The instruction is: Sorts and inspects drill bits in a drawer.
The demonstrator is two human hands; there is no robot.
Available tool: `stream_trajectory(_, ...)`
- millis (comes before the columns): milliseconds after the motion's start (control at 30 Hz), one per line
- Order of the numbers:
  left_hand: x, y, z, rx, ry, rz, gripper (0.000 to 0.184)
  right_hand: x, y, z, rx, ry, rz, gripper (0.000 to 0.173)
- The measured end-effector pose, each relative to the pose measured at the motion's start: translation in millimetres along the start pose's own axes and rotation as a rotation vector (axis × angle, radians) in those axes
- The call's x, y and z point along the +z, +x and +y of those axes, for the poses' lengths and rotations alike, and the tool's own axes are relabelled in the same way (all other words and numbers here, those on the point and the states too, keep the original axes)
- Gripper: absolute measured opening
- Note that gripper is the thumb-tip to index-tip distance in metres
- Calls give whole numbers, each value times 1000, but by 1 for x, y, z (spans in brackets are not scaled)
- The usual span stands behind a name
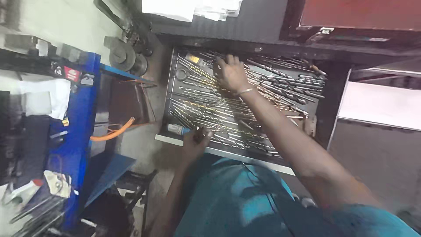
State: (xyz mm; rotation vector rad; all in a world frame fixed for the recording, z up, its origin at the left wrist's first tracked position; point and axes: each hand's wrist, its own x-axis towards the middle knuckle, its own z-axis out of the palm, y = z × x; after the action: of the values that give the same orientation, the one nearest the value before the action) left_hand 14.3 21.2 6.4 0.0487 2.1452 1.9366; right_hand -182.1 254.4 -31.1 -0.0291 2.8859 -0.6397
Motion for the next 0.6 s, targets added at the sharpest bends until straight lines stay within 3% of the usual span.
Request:
stream_trajectory(67, -10, 3, 4, -93, -38, -36, 16, 6, -11, -2, 9, 50, 34, 78)
stream_trajectory(100, -16, 5, 6, -126, -41, -57, 15, 9, -16, -2, -1, 73, 57, 75)
stream_trajectory(233, -40, 17, 9, -179, -14, -154, 15, 18, -35, 2, -25, 165, 164, 34)
stream_trajectory(300, -51, 21, 6, -136, 4, -199, 15, 19, -42, 2, 5, 167, 176, 25)
stream_trajectory(600, -77, 36, -2, -120, -94, -388, 12, 32, -43, -13, 168, 114, 219, 30)
